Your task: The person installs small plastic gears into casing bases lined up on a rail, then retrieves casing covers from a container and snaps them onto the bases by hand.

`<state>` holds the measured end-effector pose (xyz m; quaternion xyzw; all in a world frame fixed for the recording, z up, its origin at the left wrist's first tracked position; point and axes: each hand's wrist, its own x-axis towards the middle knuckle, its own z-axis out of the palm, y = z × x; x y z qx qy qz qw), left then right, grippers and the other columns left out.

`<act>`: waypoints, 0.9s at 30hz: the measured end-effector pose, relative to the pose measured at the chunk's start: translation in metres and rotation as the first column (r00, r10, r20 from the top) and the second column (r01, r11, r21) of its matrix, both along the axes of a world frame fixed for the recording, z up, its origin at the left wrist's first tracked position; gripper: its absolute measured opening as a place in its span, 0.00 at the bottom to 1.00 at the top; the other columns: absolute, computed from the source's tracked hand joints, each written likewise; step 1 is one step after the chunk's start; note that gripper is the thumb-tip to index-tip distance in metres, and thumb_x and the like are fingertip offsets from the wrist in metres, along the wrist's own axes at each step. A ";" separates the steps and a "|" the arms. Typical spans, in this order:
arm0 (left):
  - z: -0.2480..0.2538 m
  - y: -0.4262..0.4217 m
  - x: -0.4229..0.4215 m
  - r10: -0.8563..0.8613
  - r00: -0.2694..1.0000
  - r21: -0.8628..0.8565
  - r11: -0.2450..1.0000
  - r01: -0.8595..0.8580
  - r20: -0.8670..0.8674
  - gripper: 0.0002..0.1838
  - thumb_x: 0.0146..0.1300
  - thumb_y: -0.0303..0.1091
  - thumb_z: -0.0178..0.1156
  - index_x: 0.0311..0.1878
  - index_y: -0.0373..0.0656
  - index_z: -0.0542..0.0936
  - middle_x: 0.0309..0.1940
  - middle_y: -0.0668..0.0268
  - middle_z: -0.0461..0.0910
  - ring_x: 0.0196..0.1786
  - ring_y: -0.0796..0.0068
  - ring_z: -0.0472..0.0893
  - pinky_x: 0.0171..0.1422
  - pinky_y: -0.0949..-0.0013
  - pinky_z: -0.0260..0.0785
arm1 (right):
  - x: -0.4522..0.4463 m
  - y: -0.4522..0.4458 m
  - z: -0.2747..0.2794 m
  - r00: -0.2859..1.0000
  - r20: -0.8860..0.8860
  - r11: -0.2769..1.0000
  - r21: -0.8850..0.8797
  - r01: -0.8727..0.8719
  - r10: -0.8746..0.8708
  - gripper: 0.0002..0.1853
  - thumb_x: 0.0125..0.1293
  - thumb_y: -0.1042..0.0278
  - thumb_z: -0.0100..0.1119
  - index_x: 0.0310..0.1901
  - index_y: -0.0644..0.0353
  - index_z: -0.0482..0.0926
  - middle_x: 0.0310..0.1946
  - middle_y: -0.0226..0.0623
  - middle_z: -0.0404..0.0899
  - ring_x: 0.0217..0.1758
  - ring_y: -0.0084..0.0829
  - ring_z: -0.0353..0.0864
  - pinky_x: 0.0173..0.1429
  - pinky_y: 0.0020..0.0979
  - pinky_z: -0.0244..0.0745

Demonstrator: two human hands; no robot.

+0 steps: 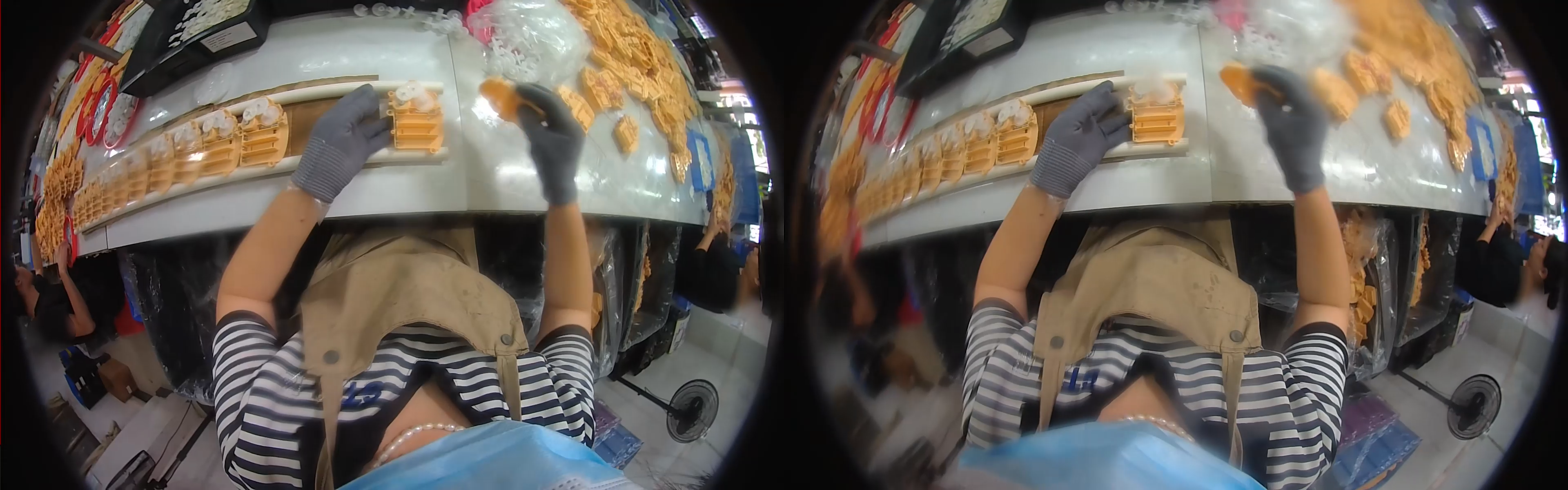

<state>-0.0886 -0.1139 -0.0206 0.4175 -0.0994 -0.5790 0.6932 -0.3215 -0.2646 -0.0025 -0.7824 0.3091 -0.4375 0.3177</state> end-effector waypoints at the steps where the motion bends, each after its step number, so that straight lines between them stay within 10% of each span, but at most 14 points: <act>1: 0.004 -0.002 0.002 -0.018 0.999 0.010 1.000 0.018 -0.030 0.24 0.71 0.38 0.50 0.64 0.32 0.63 0.55 0.52 0.70 0.61 0.55 0.72 0.66 0.53 0.68 | 0.022 0.005 0.005 0.998 -0.063 0.990 -0.138 -0.023 0.014 0.12 0.58 0.77 0.61 0.43 0.56 0.84 0.43 0.35 0.84 0.43 0.32 0.82 0.51 0.28 0.76; 7: -0.002 -0.006 0.015 -0.111 0.994 0.067 0.992 0.110 0.003 0.20 0.72 0.40 0.48 0.58 0.35 0.70 0.54 0.55 0.72 0.57 0.56 0.75 0.63 0.55 0.71 | 0.093 0.025 0.006 0.941 -0.336 0.727 -0.632 -0.266 0.052 0.12 0.53 0.77 0.57 0.38 0.51 0.81 0.40 0.29 0.81 0.37 0.37 0.78 0.43 0.36 0.75; 11: -0.011 -0.013 0.023 -0.164 0.985 0.067 0.984 0.167 -0.058 0.17 0.71 0.39 0.49 0.54 0.37 0.74 0.46 0.59 0.77 0.49 0.66 0.79 0.57 0.61 0.75 | 0.102 0.050 -0.013 0.842 -0.539 0.753 -0.554 -0.355 0.000 0.12 0.54 0.70 0.59 0.42 0.50 0.80 0.44 0.31 0.78 0.41 0.39 0.76 0.45 0.38 0.74; 14: -0.024 -0.015 0.029 -0.267 0.893 -0.075 0.946 0.314 0.363 0.14 0.70 0.39 0.52 0.49 0.38 0.76 0.39 0.62 0.78 0.42 0.73 0.80 0.48 0.68 0.77 | 0.107 0.069 -0.010 0.831 -0.548 0.811 -0.442 -0.383 0.094 0.15 0.53 0.66 0.62 0.46 0.49 0.79 0.44 0.31 0.78 0.41 0.39 0.76 0.46 0.38 0.73; 21: -0.012 -0.029 0.025 -0.367 0.883 0.208 0.926 0.315 0.292 0.09 0.65 0.38 0.59 0.41 0.42 0.77 0.34 0.68 0.77 0.36 0.78 0.78 0.40 0.73 0.76 | 0.096 0.063 -0.004 0.844 -0.409 0.857 -0.226 -0.463 0.348 0.13 0.55 0.66 0.66 0.43 0.56 0.81 0.42 0.36 0.81 0.41 0.41 0.80 0.46 0.36 0.76; 26: -0.020 -0.037 0.018 -0.323 0.843 0.236 0.942 0.241 0.430 0.08 0.63 0.36 0.61 0.40 0.43 0.77 0.34 0.67 0.77 0.39 0.78 0.80 0.43 0.71 0.78 | 0.079 0.041 -0.012 0.995 -0.102 0.962 -0.272 -0.017 -0.011 0.20 0.60 0.66 0.64 0.54 0.59 0.77 0.53 0.46 0.78 0.57 0.43 0.77 0.58 0.36 0.74; 27: -0.018 -0.037 0.016 -0.332 0.846 0.252 0.937 0.243 0.417 0.09 0.63 0.36 0.61 0.41 0.42 0.77 0.35 0.66 0.78 0.41 0.77 0.80 0.45 0.70 0.79 | 0.078 0.039 -0.018 0.993 -0.121 1.000 0.016 0.016 -0.014 0.24 0.61 0.63 0.63 0.58 0.59 0.74 0.56 0.48 0.76 0.59 0.44 0.76 0.60 0.36 0.72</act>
